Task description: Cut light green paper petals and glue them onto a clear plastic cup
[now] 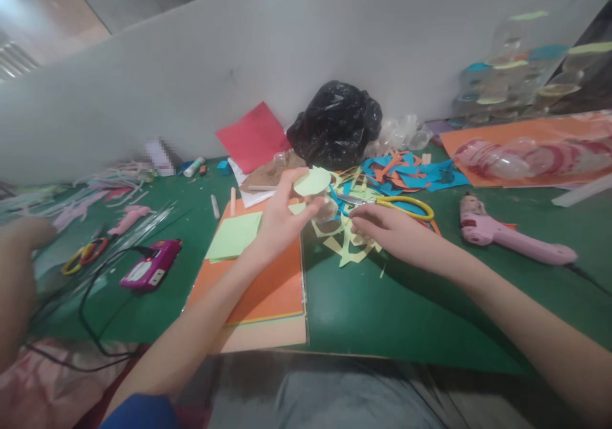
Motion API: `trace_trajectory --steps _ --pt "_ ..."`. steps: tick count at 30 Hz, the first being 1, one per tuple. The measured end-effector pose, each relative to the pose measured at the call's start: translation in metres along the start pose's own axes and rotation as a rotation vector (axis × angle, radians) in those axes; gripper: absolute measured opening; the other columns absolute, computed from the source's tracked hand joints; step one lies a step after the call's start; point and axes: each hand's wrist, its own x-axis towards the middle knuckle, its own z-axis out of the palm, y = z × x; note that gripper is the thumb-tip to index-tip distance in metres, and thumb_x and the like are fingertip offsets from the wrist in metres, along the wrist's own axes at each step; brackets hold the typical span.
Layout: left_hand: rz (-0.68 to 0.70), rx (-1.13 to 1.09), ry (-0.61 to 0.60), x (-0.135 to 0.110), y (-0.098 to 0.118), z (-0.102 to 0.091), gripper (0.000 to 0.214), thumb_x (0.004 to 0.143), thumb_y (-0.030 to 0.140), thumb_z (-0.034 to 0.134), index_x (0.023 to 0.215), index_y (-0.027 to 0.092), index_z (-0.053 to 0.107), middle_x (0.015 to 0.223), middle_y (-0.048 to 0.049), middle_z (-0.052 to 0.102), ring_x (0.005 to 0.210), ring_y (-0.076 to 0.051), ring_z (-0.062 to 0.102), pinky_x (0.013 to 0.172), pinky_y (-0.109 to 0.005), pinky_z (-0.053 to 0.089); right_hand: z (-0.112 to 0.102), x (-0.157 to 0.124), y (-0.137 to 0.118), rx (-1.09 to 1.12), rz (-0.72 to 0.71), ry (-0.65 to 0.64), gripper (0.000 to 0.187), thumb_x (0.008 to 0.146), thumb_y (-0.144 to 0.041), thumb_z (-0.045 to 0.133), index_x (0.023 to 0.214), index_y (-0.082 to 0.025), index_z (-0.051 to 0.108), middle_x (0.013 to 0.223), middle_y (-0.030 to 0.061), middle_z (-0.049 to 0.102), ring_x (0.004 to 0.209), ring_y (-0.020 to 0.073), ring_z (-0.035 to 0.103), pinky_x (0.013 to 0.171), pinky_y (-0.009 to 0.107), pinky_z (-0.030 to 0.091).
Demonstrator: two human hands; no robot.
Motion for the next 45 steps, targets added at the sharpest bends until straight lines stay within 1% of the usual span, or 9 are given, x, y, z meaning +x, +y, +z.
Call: trace_trajectory --steps 6,10,16,20,26,32,38,41,45 --pt "0.054 -0.024 -0.064 -0.007 0.008 0.01 0.05 0.086 0.045 0.069 0.128 0.025 0.051 0.133 -0.0089 0.06 0.119 -0.023 0.061 0.1 -0.038 0.053 0.013 0.007 -0.001 0.554 0.122 -0.176 0.026 0.101 -0.035 0.049 0.094 -0.015 0.064 0.092 0.0086 0.074 0.079 0.0147 0.069 0.078 0.027 0.057" --pt "0.052 -0.039 -0.09 -0.009 0.008 0.014 0.05 0.087 0.044 0.068 0.129 0.026 0.049 0.134 -0.0092 0.06 0.121 -0.025 0.061 0.099 -0.04 0.054 0.011 0.007 -0.003 0.69 0.186 -0.193 0.022 0.101 -0.028 0.051 0.097 -0.013 0.067 0.093 0.0094 0.075 0.079 0.0123 0.07 0.077 0.023 0.058" --pt "0.034 -0.056 -0.099 -0.011 0.007 0.016 0.048 0.088 0.043 0.067 0.13 0.028 0.048 0.136 -0.0082 0.06 0.123 -0.026 0.06 0.101 -0.043 0.053 0.012 0.008 0.0 0.779 0.203 -0.16 0.021 0.1 -0.025 0.054 0.09 -0.013 0.066 0.087 0.0091 0.075 0.069 0.0099 0.067 0.069 0.02 0.057" --pt "0.012 -0.045 -0.114 -0.012 0.009 0.016 0.049 0.087 0.044 0.067 0.13 0.028 0.048 0.136 -0.0085 0.06 0.124 -0.027 0.059 0.1 -0.044 0.054 0.016 0.009 0.005 0.813 0.192 -0.156 0.018 0.098 -0.025 0.055 0.089 -0.013 0.066 0.087 0.0086 0.076 0.07 0.01 0.068 0.071 0.02 0.057" --pt "0.063 -0.072 -0.094 -0.012 0.006 0.017 0.054 0.089 0.039 0.064 0.137 0.03 0.041 0.143 -0.0093 0.054 0.123 -0.025 0.06 0.103 -0.044 0.052 0.014 0.009 0.004 0.815 0.199 -0.135 0.018 0.097 -0.023 0.055 0.088 -0.013 0.066 0.083 0.0084 0.075 0.067 0.0102 0.068 0.068 0.02 0.057" --pt "0.088 -0.099 -0.064 -0.01 0.0 0.016 0.047 0.092 0.037 0.059 0.135 0.028 0.042 0.131 -0.0094 0.057 0.115 -0.022 0.062 0.097 -0.042 0.053 0.011 0.007 0.001 0.834 0.215 -0.109 0.017 0.096 -0.023 0.059 0.086 -0.012 0.068 0.081 0.0084 0.074 0.066 0.0105 0.067 0.067 0.021 0.057" --pt "0.087 -0.116 -0.052 -0.009 0.0 0.015 0.037 0.098 0.034 0.047 0.134 0.027 0.042 0.107 -0.0053 0.063 0.103 -0.018 0.065 0.094 -0.041 0.053 0.006 0.006 0.003 0.855 0.196 -0.098 0.018 0.095 -0.028 0.063 0.088 -0.012 0.069 0.081 0.0082 0.074 0.069 0.0115 0.068 0.071 0.022 0.058" --pt "0.074 -0.116 -0.066 -0.01 -0.001 0.014 0.037 0.1 0.036 0.045 0.136 0.027 0.041 0.105 -0.005 0.065 0.1 -0.017 0.066 0.094 -0.042 0.053 -0.002 0.007 0.005 0.873 0.205 -0.044 0.02 0.093 -0.032 0.065 0.088 -0.013 0.069 0.083 0.0093 0.074 0.071 0.0127 0.069 0.071 0.023 0.059" --pt "0.006 -0.115 -0.081 -0.012 -0.007 0.012 0.037 0.101 0.037 0.044 0.137 0.027 0.041 0.109 -0.0065 0.067 0.103 -0.018 0.066 0.095 -0.042 0.053 -0.018 0.012 0.013 0.866 0.215 0.021 0.024 0.09 -0.038 0.07 0.086 -0.014 0.069 0.087 0.0104 0.074 0.072 0.0134 0.069 0.073 0.024 0.06"
